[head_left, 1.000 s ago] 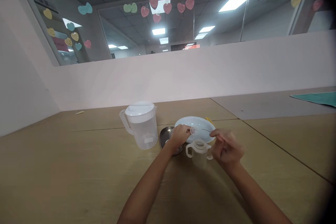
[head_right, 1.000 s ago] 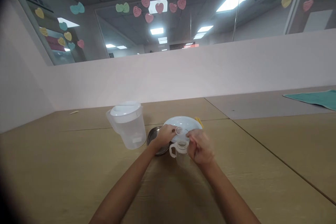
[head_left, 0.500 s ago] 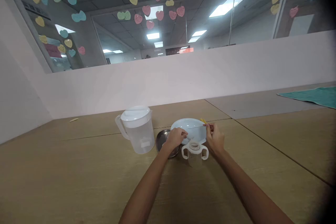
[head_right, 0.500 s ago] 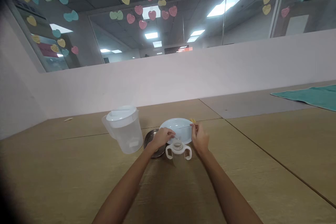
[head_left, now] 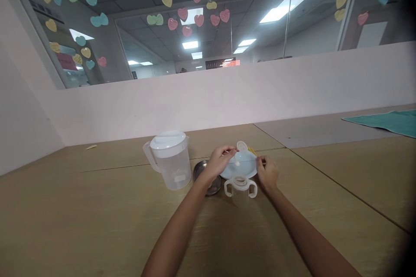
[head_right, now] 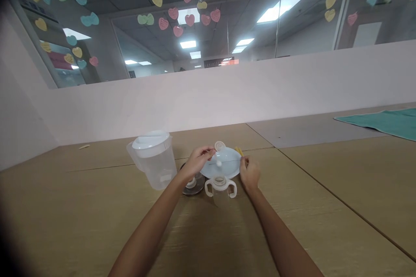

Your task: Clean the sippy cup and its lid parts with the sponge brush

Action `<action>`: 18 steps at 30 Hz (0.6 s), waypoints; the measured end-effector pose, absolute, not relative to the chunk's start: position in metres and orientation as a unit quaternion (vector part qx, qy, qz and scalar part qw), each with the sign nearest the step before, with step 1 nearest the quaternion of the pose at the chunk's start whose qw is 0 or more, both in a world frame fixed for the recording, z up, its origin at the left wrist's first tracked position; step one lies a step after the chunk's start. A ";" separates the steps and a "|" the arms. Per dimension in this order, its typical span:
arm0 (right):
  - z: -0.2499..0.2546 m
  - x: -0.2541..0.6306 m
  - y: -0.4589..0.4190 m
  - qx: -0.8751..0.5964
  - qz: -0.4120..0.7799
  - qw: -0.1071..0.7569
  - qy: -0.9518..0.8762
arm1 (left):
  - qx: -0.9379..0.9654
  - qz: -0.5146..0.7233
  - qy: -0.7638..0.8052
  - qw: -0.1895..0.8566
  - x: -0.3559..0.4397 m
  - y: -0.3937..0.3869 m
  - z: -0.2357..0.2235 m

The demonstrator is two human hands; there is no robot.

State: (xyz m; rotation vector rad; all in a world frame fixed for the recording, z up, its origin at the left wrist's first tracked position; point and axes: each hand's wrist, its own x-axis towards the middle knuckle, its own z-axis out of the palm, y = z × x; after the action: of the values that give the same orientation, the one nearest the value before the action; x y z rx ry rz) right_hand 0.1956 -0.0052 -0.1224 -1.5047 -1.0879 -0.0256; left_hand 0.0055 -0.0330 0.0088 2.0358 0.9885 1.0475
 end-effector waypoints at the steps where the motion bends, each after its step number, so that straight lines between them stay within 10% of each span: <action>1: -0.122 0.196 -0.005 -0.649 -0.007 0.599 -0.469 | 0.779 0.388 0.358 0.339 0.005 -0.039 0.012; 18: -0.119 0.194 -0.005 -0.659 0.024 0.591 -0.465 | 0.825 0.336 0.290 0.351 -0.006 -0.073 0.045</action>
State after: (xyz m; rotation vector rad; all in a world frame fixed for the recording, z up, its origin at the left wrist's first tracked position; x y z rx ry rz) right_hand 0.1938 -0.0049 -0.1189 -1.5330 -1.0827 0.0568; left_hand -0.0060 -0.0728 0.0453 2.1354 0.7506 0.8693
